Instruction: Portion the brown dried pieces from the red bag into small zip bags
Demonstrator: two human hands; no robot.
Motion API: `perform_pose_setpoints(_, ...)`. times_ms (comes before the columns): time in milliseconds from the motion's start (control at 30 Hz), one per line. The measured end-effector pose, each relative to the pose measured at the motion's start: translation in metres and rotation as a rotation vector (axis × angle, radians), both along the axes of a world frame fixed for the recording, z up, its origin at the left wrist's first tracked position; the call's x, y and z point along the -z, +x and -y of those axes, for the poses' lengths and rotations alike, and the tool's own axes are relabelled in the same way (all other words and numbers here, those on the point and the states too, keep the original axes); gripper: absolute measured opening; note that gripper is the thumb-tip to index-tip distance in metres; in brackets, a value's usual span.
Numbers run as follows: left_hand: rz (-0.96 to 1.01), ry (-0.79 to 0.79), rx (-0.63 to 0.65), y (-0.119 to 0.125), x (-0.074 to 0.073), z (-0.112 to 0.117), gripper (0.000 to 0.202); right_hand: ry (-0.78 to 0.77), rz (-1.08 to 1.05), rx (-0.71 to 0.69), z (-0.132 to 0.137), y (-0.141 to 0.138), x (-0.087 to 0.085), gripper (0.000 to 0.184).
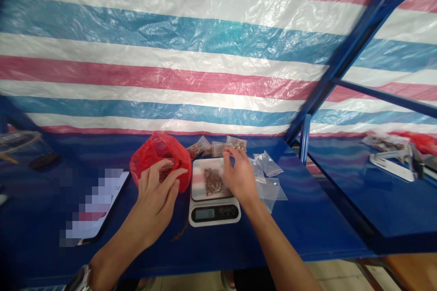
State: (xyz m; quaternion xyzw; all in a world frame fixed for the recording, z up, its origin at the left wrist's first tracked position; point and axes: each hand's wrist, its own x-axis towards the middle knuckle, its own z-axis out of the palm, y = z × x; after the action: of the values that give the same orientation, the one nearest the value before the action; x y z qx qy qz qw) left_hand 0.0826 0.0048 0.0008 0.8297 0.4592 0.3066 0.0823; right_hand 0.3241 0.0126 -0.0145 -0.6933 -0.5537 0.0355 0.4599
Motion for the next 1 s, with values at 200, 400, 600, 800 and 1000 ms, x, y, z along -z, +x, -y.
perform_pose_setpoints(200,-0.009,-0.014,0.002,-0.003,0.003,-0.001,0.035,0.019,-0.006,0.064,0.001,0.009,-0.003,0.038)
perform_pose_setpoints(400,-0.015,-0.038,-0.004,-0.005,0.005,-0.003,0.035,0.038,-0.020,0.039,0.001,0.009,-0.001,0.034)
perform_pose_setpoints(600,-0.031,-0.051,0.007,-0.005,0.004,-0.003,0.036,0.005,-0.010,0.015,0.001,0.009,-0.002,0.036)
perform_pose_setpoints(800,-0.022,-0.051,0.006,-0.006,0.005,-0.003,0.036,-0.054,0.042,-0.025,0.001,0.010,0.003,0.034)
perform_pose_setpoints(1000,-0.015,-0.044,-0.001,-0.006,0.005,-0.005,0.036,-0.140,0.194,-0.081,0.000,0.008,0.008,0.035)
